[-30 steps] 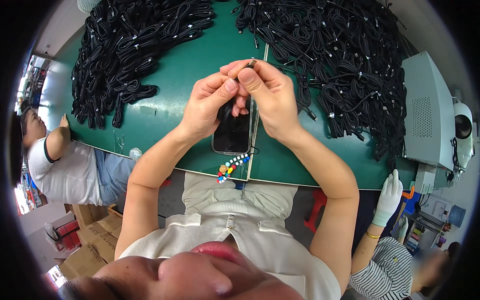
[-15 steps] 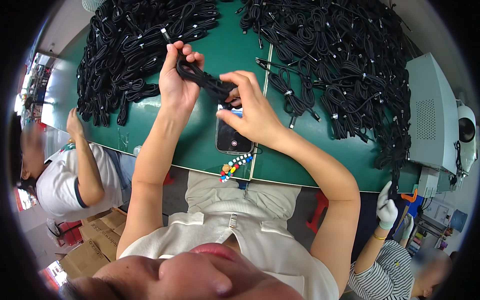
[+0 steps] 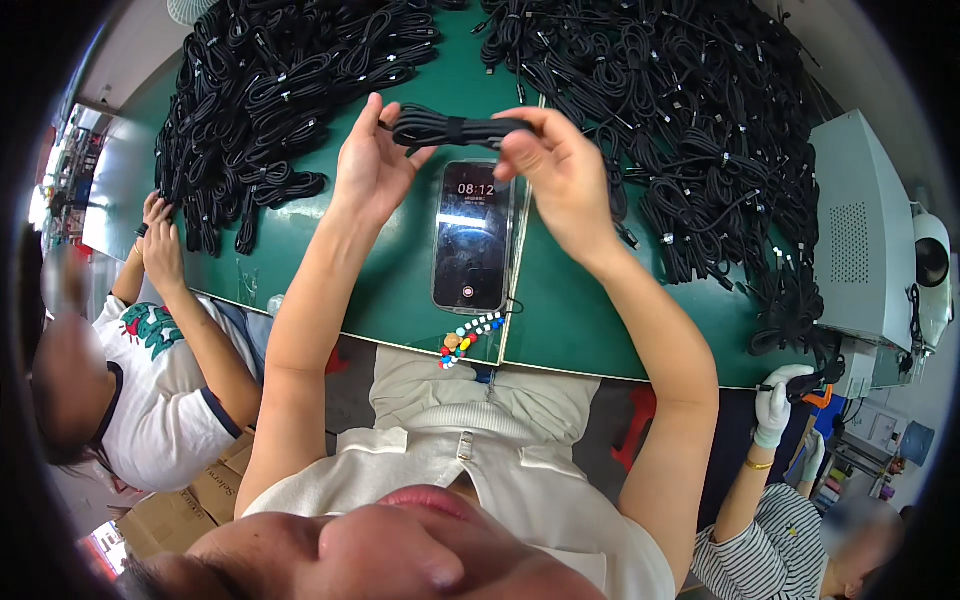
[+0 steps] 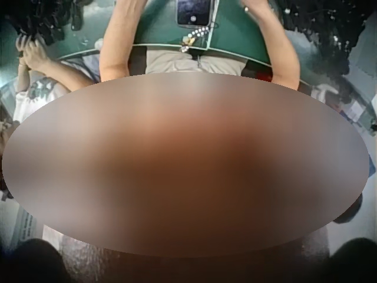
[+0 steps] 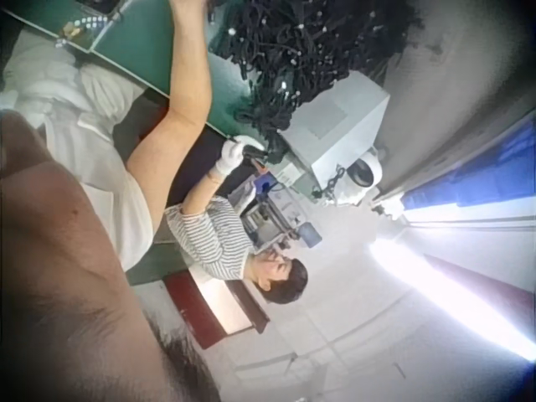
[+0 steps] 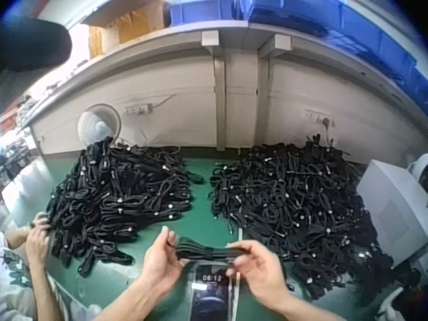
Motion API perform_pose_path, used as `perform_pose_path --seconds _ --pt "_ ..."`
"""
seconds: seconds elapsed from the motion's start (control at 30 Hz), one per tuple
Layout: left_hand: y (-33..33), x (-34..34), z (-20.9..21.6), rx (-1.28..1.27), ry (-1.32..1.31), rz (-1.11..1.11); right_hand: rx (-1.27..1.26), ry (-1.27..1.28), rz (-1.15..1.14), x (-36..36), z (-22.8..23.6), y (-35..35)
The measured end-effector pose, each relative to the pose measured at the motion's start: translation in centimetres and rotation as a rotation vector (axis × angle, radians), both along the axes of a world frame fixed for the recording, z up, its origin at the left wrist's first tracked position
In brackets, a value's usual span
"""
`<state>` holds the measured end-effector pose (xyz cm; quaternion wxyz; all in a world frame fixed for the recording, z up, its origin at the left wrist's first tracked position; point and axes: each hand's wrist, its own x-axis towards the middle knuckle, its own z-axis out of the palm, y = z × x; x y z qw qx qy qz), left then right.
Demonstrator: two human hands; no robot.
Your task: Wrapping and organizing black electrical cables at a factory workbench.
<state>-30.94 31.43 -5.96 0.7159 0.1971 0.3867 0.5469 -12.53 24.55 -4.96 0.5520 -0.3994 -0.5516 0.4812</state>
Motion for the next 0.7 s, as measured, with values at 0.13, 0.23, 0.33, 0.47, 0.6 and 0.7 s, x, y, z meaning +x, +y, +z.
perform_pose_path --seconds 0.13,0.23,0.33,0.47,0.6,0.7 --pt "0.0 0.3 0.1 0.304 0.540 0.125 -0.124 0.129 -0.137 1.5 0.8 0.8" --pt "-0.6 0.8 0.4 0.791 0.738 0.006 -0.153 0.016 -0.056 2.2 1.5 0.8" --pt "-3.1 1.7 1.4 0.622 0.386 -0.603 -0.116 -0.032 0.009 1.4 1.9 0.4" --pt "-4.0 2.3 0.6 0.345 -0.004 -0.757 -0.063 -0.032 -0.004 1.0 1.9 0.0" --pt "-4.6 3.0 0.7 0.307 -0.067 -0.543 0.149 -0.190 -0.120 0.2 0.8 0.1" --pt "-5.0 3.1 0.4 0.343 -0.039 -0.513 -0.033 -0.096 -0.018 0.3 1.2 0.3"
